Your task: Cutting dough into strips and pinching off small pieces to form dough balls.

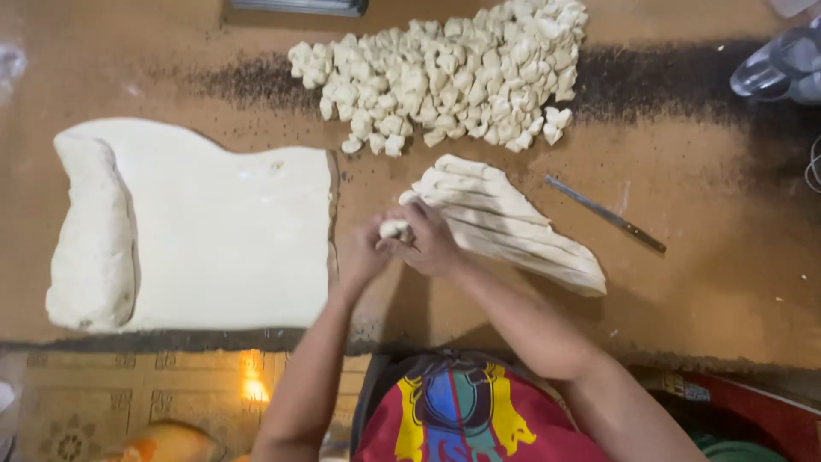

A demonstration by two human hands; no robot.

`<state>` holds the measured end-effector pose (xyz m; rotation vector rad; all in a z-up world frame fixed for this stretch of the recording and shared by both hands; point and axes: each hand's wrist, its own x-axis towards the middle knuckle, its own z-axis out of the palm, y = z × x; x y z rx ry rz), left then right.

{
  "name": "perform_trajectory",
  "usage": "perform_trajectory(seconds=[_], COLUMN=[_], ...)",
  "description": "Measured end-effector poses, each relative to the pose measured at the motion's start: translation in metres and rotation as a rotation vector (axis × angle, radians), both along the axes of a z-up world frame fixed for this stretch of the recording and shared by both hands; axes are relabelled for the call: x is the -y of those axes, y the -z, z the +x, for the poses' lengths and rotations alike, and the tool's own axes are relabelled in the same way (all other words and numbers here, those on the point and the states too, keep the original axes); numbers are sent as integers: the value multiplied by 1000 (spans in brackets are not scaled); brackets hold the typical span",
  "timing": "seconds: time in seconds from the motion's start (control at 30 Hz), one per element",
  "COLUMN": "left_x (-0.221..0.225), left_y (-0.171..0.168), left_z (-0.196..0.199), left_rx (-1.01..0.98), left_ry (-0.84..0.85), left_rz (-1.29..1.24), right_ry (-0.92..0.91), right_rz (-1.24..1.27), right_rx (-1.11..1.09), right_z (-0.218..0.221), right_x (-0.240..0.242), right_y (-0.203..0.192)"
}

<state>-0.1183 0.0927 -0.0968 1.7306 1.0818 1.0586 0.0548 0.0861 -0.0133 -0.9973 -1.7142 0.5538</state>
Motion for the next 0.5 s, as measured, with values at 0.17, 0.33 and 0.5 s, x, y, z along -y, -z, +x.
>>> perform_trajectory(seconds=[0.17,0.33,0.5], left_x=[12,-7,1], left_y=[-51,-60,-71], left_z=[21,0,9], left_rx=[-466,18,576], left_ry=[146,87,203], left_rz=[-165,-58,-954], right_ry=[262,204,-141], right_rz=[-82,-477,-363], right_rx=[318,240,-86], right_z=[11,17,-21], right_x=[-22,-63,-44], right_y=[70,43,40])
